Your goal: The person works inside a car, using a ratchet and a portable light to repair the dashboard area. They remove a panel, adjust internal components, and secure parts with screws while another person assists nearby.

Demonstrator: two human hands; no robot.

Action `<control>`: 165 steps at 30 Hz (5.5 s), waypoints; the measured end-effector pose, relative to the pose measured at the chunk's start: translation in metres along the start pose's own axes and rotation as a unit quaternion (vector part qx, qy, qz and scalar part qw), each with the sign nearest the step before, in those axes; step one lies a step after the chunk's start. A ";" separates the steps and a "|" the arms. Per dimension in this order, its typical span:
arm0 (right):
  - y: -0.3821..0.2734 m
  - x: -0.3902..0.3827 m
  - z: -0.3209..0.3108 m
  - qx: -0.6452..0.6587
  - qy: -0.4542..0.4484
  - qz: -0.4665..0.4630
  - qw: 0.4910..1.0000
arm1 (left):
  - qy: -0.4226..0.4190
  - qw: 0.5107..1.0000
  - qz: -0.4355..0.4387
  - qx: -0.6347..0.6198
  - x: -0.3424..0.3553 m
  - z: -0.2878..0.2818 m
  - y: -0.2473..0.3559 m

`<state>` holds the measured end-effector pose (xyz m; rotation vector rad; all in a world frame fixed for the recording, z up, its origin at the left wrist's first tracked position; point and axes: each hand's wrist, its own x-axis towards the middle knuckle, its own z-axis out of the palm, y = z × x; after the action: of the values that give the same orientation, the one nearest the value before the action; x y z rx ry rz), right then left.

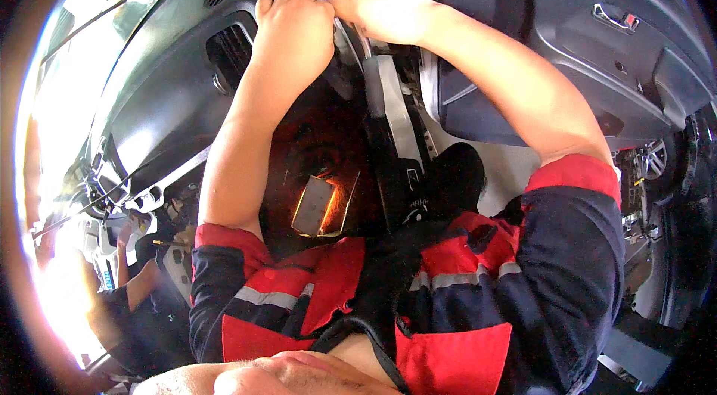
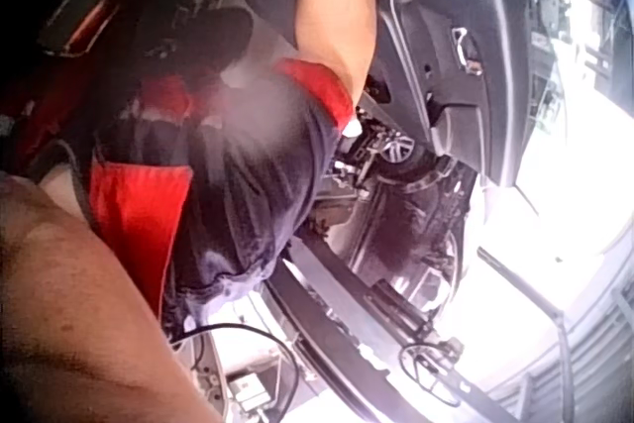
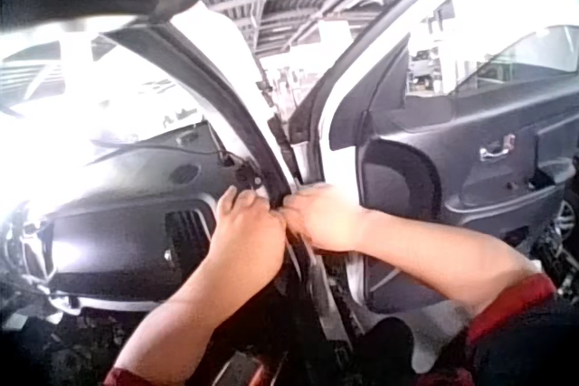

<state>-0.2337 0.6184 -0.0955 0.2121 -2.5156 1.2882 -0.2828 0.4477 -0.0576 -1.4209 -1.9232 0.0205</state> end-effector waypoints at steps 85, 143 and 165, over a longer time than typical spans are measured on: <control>-0.021 0.001 -0.013 0.062 -0.068 0.121 0.988 | 0.023 0.999 0.022 -0.003 -0.004 0.005 -0.004; 0.016 -0.191 0.098 -0.343 0.100 -0.023 0.934 | -0.401 0.484 -0.158 -0.762 -0.164 0.046 0.147; 0.068 -0.222 0.111 0.756 0.328 0.273 0.496 | 0.012 0.698 -0.202 -0.686 -0.147 0.084 0.181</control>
<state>-0.0656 0.5667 -0.2830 -0.6607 -0.1838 2.6842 -0.1628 0.4283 -0.2737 -1.6486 -2.1556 -1.9957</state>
